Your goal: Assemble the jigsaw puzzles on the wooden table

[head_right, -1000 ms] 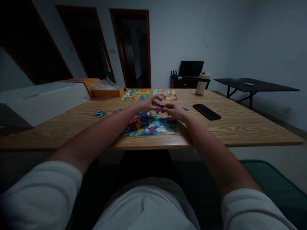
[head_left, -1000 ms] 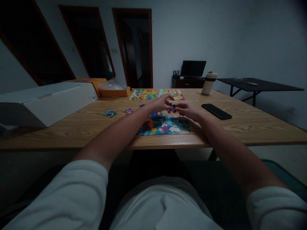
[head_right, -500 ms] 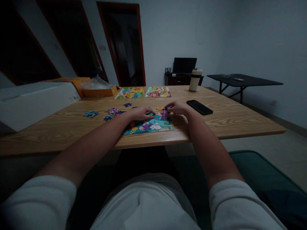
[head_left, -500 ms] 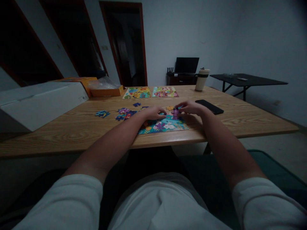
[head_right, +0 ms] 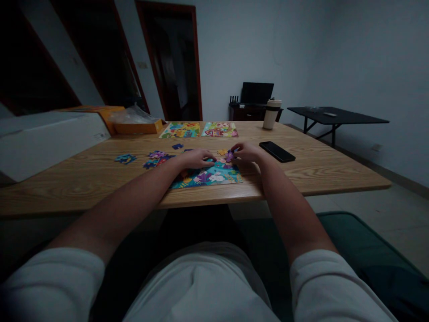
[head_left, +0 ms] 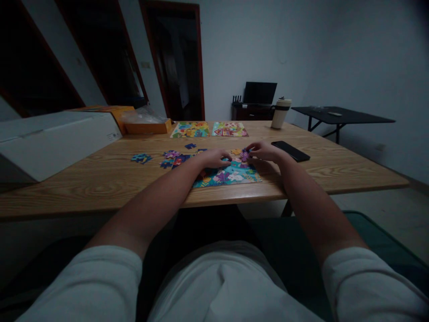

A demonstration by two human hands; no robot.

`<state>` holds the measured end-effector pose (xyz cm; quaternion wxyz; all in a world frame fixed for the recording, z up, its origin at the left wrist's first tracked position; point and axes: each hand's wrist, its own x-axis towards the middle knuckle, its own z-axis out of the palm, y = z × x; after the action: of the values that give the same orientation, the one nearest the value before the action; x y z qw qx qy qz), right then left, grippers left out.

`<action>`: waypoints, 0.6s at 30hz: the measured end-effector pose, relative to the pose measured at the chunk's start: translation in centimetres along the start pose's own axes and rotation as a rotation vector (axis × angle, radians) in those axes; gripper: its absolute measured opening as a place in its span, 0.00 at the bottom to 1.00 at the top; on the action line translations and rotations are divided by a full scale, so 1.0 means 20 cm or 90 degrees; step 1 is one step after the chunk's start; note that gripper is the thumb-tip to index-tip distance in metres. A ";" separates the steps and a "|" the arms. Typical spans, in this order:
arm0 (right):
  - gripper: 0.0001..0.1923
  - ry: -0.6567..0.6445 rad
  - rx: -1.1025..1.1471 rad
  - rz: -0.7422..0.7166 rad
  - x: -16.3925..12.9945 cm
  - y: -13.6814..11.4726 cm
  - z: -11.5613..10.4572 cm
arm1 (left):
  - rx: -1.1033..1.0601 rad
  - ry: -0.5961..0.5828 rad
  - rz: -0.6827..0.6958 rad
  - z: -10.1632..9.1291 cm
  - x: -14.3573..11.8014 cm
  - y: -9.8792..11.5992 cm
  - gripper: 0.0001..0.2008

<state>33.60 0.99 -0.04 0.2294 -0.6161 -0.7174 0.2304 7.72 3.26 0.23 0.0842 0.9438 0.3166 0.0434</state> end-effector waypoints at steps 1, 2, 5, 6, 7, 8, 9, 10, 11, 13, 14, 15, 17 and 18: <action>0.14 0.000 0.005 0.003 0.00 -0.01 0.00 | -0.002 -0.002 -0.002 0.00 0.00 0.00 0.22; 0.13 0.007 0.010 0.007 0.00 -0.01 0.01 | -0.004 -0.004 -0.004 0.00 0.00 0.00 0.23; 0.11 0.071 0.040 0.034 0.00 -0.02 0.00 | -0.007 -0.006 -0.002 0.00 0.00 0.00 0.23; 0.12 0.108 0.059 0.051 0.00 -0.01 0.00 | -0.006 -0.007 0.001 -0.01 0.00 0.00 0.23; 0.12 0.151 0.083 0.066 0.00 -0.01 -0.01 | -0.005 -0.011 0.002 -0.01 0.00 -0.01 0.23; 0.12 0.194 0.106 0.075 0.01 0.01 -0.02 | -0.004 -0.018 0.001 -0.02 0.00 -0.01 0.23; 0.11 0.235 0.124 0.079 0.01 0.02 -0.03 | -0.003 -0.031 -0.002 -0.02 0.00 -0.01 0.24; 0.10 0.269 0.130 0.079 0.02 0.04 -0.05 | -0.002 -0.048 -0.009 -0.03 0.00 -0.01 0.25; 0.09 0.295 0.124 0.078 0.02 0.05 -0.06 | 0.000 -0.068 -0.017 -0.03 0.00 0.00 0.25; 0.09 0.318 0.083 0.085 0.03 0.08 -0.07 | 0.015 -0.106 -0.033 -0.04 0.00 0.03 0.27; 0.09 0.310 0.055 0.091 0.03 0.09 -0.07 | 0.025 -0.123 -0.039 -0.05 -0.01 0.04 0.27; 0.09 0.293 0.027 0.094 0.04 0.10 -0.06 | 0.036 -0.140 -0.044 -0.06 -0.01 0.06 0.27; 0.08 0.224 -0.010 0.098 0.04 0.10 -0.05 | 0.051 -0.153 -0.062 -0.12 -0.03 0.06 0.30; 0.08 0.180 -0.022 0.106 0.04 0.09 -0.04 | 0.055 -0.140 -0.078 -0.16 -0.05 0.05 0.32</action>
<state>35.40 1.98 -0.46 0.2975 -0.7036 -0.6284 0.1471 6.99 2.31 3.47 0.0804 0.9245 0.3641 -0.0794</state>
